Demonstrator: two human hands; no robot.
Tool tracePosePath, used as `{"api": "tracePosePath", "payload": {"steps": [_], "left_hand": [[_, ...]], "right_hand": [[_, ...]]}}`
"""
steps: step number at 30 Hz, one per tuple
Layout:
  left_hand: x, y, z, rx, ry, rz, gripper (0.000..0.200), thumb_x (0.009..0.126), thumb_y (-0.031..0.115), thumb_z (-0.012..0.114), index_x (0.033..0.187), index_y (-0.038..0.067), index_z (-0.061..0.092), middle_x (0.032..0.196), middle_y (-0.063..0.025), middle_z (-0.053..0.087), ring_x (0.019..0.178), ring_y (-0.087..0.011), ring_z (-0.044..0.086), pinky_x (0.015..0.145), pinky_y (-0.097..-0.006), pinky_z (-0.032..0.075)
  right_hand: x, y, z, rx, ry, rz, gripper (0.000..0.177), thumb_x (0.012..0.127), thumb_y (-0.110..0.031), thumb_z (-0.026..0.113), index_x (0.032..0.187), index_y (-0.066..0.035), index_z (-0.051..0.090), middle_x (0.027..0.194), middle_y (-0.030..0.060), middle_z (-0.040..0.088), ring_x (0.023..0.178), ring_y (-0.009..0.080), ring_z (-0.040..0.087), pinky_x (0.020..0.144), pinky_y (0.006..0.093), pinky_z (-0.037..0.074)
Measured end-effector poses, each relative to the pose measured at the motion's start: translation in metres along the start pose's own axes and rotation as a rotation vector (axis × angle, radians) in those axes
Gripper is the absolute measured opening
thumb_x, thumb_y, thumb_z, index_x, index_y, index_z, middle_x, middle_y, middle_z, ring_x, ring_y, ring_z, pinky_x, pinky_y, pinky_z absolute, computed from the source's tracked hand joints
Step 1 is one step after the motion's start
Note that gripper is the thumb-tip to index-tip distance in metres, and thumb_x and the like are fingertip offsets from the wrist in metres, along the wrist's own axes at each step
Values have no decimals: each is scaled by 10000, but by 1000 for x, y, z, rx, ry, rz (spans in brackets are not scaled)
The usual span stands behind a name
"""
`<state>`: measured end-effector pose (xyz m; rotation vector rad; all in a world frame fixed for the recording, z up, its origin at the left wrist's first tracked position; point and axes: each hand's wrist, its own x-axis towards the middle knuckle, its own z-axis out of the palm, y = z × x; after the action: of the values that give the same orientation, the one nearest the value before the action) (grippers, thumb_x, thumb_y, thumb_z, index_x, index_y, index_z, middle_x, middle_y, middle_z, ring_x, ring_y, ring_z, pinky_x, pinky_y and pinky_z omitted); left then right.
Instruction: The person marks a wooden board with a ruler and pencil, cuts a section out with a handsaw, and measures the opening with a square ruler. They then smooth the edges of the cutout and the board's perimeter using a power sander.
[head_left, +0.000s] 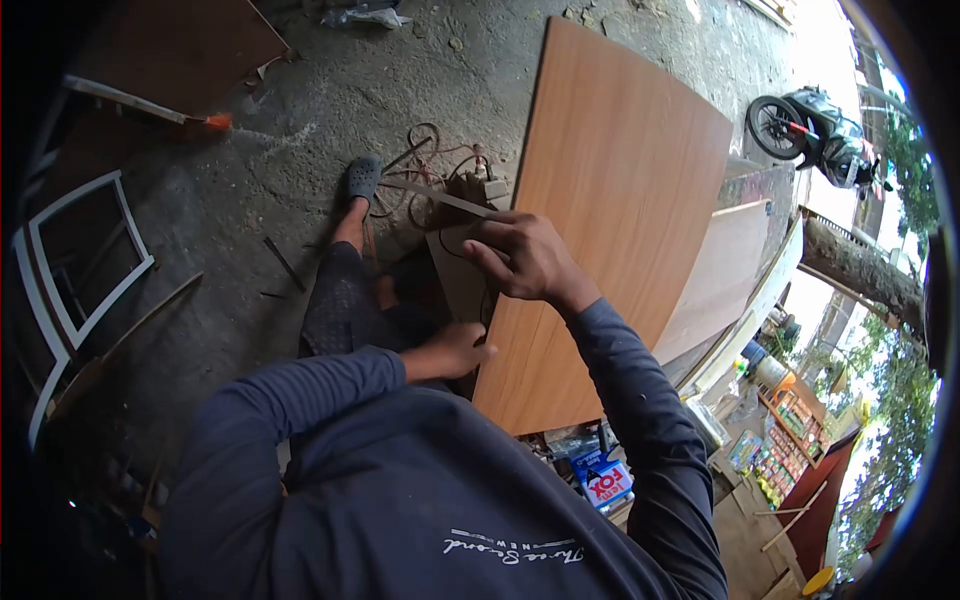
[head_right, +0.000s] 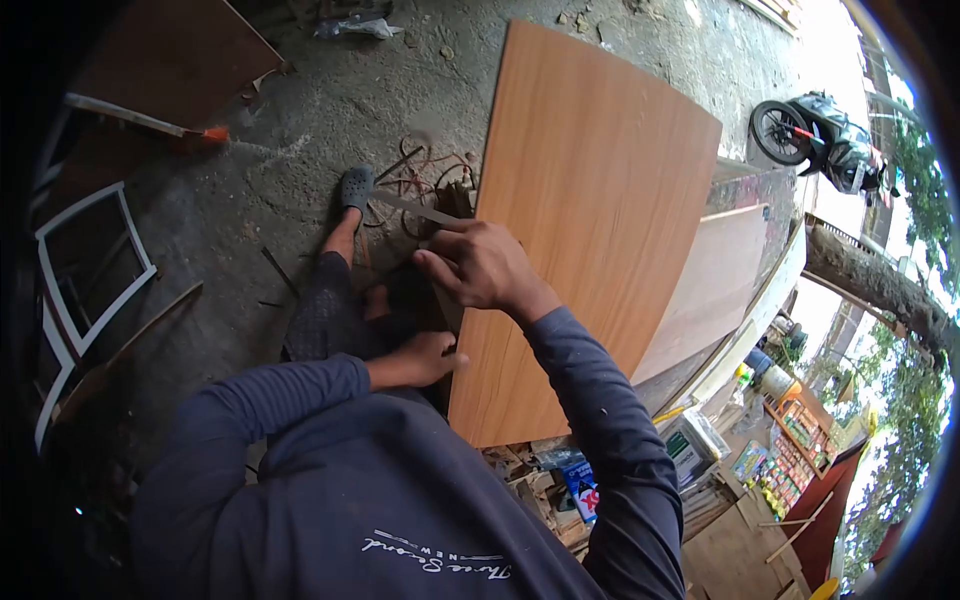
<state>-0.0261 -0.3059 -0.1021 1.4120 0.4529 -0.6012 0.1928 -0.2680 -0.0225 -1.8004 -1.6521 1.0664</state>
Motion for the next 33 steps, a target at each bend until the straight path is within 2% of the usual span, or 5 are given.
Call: {"api": "tracePosePath", "payload": {"steps": [6, 14, 15, 22, 33], "left_hand": [[-3, -11, 12, -37, 107, 235, 373, 997, 330, 690, 1017, -41, 669, 938, -254, 691, 935, -438, 696, 846, -499, 530], [7, -6, 26, -246, 198, 150, 435, 1065, 281, 626, 1400, 8, 570, 1340, -106, 676, 1219, -240, 658, 1025, -395, 516], [11, 2, 46, -507, 323, 89, 330, 1035, 246, 697, 1247, 0, 640, 1030, -76, 752, 919, -158, 688, 872, -295, 529], [0, -21, 62, -1173, 209, -41, 596, 1047, 432, 633, 1495, 47, 558, 1231, -28, 684, 1166, -142, 600, 1048, -358, 435], [7, -20, 67, -1070, 172, 47, 582, 1063, 654, 509, 1193, 101, 634, 1140, 20, 581, 1074, -84, 500, 974, -322, 404]], "right_hand": [[43, -64, 57, 259, 137, -295, 302, 947, -261, 730, 795, -11, 651, 794, 174, 596, 717, 397, 632, 668, 485, 514], [-102, -104, -4, 281, 121, 40, 354, 980, -259, 670, 766, -2, 554, 758, 158, 520, 680, 368, 558, 653, 437, 463], [-125, -105, -12, 301, 150, 160, 360, 993, -274, 654, 772, -7, 556, 754, 154, 508, 659, 358, 537, 631, 439, 441], [-191, -89, -10, 284, -10, 306, 384, 1056, -272, 571, 806, 18, 555, 737, 157, 483, 653, 348, 536, 613, 420, 409], [-171, -106, 7, 75, -240, 203, 338, 1028, -222, 632, 787, 4, 564, 756, 172, 492, 728, 380, 537, 671, 464, 438]]}}
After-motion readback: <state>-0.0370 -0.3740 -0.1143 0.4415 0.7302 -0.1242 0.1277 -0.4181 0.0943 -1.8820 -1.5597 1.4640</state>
